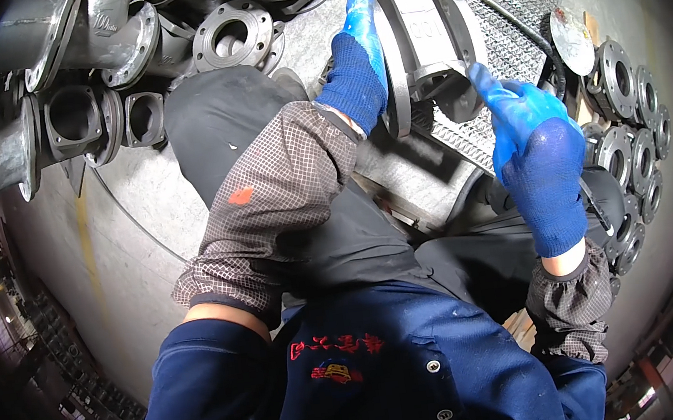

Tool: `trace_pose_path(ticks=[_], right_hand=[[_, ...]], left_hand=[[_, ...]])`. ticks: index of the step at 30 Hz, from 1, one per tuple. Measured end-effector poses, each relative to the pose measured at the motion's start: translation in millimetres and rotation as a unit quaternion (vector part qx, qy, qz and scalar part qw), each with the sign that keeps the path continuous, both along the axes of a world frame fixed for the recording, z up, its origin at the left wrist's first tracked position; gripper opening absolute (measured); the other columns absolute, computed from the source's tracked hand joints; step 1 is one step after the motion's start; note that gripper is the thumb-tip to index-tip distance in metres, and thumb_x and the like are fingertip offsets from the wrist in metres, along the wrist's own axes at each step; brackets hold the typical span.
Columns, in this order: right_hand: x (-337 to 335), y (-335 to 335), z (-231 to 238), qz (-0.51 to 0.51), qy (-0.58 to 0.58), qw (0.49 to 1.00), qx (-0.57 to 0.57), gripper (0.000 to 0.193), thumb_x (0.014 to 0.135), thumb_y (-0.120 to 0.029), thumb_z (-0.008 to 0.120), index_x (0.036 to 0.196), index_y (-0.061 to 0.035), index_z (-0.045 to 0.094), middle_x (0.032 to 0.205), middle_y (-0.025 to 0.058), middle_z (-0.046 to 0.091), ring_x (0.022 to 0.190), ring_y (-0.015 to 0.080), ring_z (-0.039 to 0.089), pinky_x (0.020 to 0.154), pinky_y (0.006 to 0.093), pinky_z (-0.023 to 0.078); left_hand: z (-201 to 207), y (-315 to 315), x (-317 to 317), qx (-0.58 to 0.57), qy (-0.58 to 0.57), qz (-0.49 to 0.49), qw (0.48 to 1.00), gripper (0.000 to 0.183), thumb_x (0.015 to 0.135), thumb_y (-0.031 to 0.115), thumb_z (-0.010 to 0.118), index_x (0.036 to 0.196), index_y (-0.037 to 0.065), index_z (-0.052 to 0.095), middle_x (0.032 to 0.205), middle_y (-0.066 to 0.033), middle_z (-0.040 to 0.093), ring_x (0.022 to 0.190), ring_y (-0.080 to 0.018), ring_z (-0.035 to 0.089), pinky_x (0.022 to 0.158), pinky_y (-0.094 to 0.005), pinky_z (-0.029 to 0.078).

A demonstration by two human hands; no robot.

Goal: The person handles several metal flanges, uses a tool to scrape or clean the inner and outer surfaces of one flange, and places them onto a wooden pallet.

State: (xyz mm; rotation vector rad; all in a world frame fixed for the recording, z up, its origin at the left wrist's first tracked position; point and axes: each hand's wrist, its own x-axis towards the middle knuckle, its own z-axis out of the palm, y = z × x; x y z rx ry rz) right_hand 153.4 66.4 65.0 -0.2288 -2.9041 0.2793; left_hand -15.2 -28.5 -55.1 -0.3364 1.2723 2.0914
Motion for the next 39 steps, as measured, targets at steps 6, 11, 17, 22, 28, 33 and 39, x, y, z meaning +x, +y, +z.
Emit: trace_pose_path(ticks=[6,11,17,22,28,33,39], right_hand=[[-1,-10,7,-0.03,-0.065,0.996,0.047,0.049,0.076,0.003,0.057,0.119,-0.0206,0.061,0.093,0.0124,0.065,0.08,0.0297,0.062,0.07,0.0364,0.051],[1,-8,7,-0.029,-0.054,0.997,0.046,0.048,0.078,0.0,0.056,0.12,-0.0213,0.061,0.094,0.0123,0.065,0.079,0.0299,0.063,0.069,0.0362,0.052],[-3,-10,8,-0.026,-0.048,0.997,0.054,0.043,0.078,-0.002,0.054,0.117,-0.0191,0.061,0.089,0.0111,0.064,0.076,0.0291,0.063,0.065,0.0379,0.05],[-4,-3,4,-0.017,-0.05,0.999,0.01,0.051,0.076,0.004,0.052,0.121,-0.0169,0.059,0.093,0.0152,0.064,0.079,0.0321,0.062,0.07,0.0368,0.05],[-3,-2,3,-0.005,-0.032,0.999,-0.003,0.046,0.08,0.005,0.052,0.121,-0.0128,0.059,0.087,0.0155,0.063,0.07,0.0296,0.06,0.064,0.0348,0.048],[-12,3,-13,-0.063,0.103,0.968,-0.22,0.042,0.078,0.001,0.057,0.118,-0.0112,0.06,0.074,0.0125,0.061,0.059,0.0265,0.058,0.057,0.0328,0.049],[-14,-17,-25,0.014,-0.018,0.976,-0.218,0.05,0.08,-0.002,0.06,0.128,-0.012,0.053,0.071,0.015,0.059,0.054,0.0206,0.055,0.056,0.0293,0.047]], left_hand=[[-1,-2,-4,-0.022,-0.03,0.008,0.999,0.064,0.086,0.054,0.053,0.129,0.007,0.046,0.117,-0.0129,0.055,0.101,-0.0222,0.057,0.086,-0.0333,0.049],[-1,2,-4,-0.034,-0.039,0.013,0.999,0.061,0.087,0.054,0.052,0.126,0.007,0.049,0.113,-0.0126,0.058,0.097,-0.0221,0.059,0.082,-0.0334,0.05],[-3,-1,-4,-0.043,-0.021,-0.039,0.998,0.085,0.083,0.064,0.046,0.139,0.002,0.033,0.141,-0.0192,0.034,0.126,-0.0293,0.037,0.107,-0.0402,0.027],[2,1,-2,-0.023,0.003,-0.034,0.999,0.082,0.082,0.064,0.047,0.135,0.003,0.039,0.135,-0.0188,0.042,0.12,-0.0293,0.043,0.103,-0.0383,0.032],[11,-3,-4,-0.014,-0.057,-0.057,0.997,0.082,0.083,0.065,0.044,0.136,0.003,0.037,0.134,-0.02,0.043,0.118,-0.0301,0.045,0.102,-0.0401,0.034],[3,1,-1,-0.019,-0.012,-0.042,0.999,0.083,0.083,0.064,0.045,0.138,0.003,0.034,0.138,-0.0193,0.038,0.122,-0.0289,0.041,0.104,-0.0379,0.03],[3,0,-4,-0.021,-0.039,0.005,0.999,0.064,0.087,0.055,0.05,0.126,0.005,0.048,0.117,-0.0146,0.056,0.102,-0.0249,0.057,0.088,-0.0348,0.046]])
